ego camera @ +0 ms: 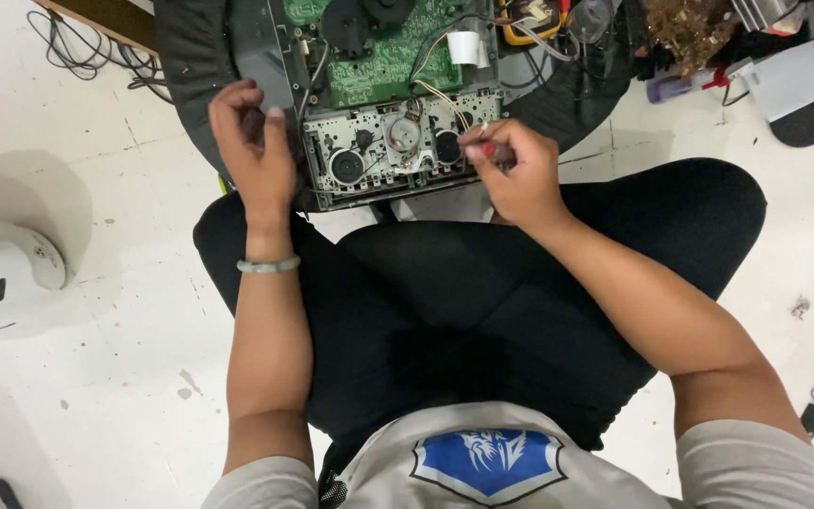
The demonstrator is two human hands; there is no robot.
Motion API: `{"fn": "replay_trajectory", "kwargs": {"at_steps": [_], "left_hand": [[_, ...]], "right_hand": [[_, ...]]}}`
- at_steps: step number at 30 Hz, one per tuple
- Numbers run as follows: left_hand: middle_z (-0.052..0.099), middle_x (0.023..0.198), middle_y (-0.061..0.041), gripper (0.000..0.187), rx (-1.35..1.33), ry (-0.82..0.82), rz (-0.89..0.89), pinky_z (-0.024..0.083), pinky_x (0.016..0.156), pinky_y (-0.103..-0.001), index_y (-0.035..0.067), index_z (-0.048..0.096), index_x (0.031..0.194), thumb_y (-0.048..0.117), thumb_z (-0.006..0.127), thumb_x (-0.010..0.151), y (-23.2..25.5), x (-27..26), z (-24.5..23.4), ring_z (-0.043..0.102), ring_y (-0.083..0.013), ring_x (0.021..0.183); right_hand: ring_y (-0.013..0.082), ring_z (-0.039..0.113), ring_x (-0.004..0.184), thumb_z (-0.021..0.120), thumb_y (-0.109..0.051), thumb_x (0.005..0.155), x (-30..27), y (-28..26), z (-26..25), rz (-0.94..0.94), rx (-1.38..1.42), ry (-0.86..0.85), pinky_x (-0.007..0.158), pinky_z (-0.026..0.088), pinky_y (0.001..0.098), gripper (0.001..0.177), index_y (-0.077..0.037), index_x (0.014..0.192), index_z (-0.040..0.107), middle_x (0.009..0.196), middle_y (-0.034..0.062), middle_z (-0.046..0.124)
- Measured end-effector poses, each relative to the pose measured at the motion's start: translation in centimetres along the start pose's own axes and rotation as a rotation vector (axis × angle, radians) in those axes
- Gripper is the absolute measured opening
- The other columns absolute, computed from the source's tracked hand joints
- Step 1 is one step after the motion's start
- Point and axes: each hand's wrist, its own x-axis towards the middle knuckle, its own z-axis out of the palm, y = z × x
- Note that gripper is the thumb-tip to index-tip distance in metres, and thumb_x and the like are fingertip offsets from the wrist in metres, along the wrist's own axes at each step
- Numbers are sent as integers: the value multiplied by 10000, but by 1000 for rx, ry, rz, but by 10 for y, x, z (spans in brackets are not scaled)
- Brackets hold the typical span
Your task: The person sits cross-legged and uses a screwdriver to manipulate components inside an open electronic device, likely a VCR or DVD player. They adjust wires and internal parts while holding the device on their lap.
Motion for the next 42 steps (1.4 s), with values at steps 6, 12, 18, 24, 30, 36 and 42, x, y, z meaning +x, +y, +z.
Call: {"fn": "replay_trajectory", "kwargs": {"at_steps": [6, 12, 18, 24, 30, 36, 42], "left_hand": [[587, 964, -26, 88, 566, -237, 660, 414, 849, -444, 154, 741, 980, 189, 792, 917, 73, -59, 30, 585, -294, 905], [594, 918, 45, 137, 805, -312, 647, 332, 834, -404, 216, 766, 1004, 207, 824, 881, 75, -64, 50, 539, -186, 891], [598, 935, 10, 124, 767, -336, 624, 295, 776, -396, 193, 762, 990, 149, 812, 885, 80, -61, 51, 537, -206, 900], [598, 974, -11, 102, 676, -363, 572, 318, 769, -431, 167, 755, 1004, 118, 799, 925, 79, -63, 55, 545, -249, 965], [592, 949, 3, 40, 673, -342, 553, 302, 870, -498, 176, 747, 951, 170, 784, 939, 75, -64, 57, 525, -231, 947], [582, 951, -19, 31, 647, -361, 525, 332, 851, -497, 146, 745, 953, 131, 771, 959, 87, -64, 59, 541, -253, 960], [575, 949, -13, 45, 666, -329, 557, 302, 846, -495, 161, 730, 953, 163, 774, 959, 72, -65, 62, 544, -244, 931]], "right_hand": [[262, 734, 805, 704, 9, 1016, -2, 28, 17, 129, 396, 171, 691, 571, 346, 296, -55, 866, 456, 929, 219, 739], [126, 589, 682, 593, -56, 1078, -6, 35, 24, 345, 619, 132, 568, 534, 259, 172, -28, 1181, 459, 861, 100, 608], [147, 651, 701, 594, -56, 1050, -13, 38, 31, 512, 720, 56, 618, 576, 258, 134, 4, 1169, 586, 828, 119, 646], [112, 571, 689, 611, -129, 1049, -13, 39, 28, 608, 926, 96, 623, 519, 226, 178, -18, 1183, 573, 823, 76, 592], [76, 497, 660, 643, -133, 1048, -14, 42, 30, 591, 719, 53, 608, 461, 212, 153, -10, 1131, 604, 763, 15, 524], [104, 549, 577, 653, -116, 1052, -15, 34, 31, 527, 446, -18, 550, 443, 222, 103, -16, 1061, 673, 661, 46, 546], [102, 548, 526, 700, -132, 1019, -17, 21, 29, 498, 305, -28, 538, 437, 219, 82, -51, 1026, 716, 575, 42, 568]]}}
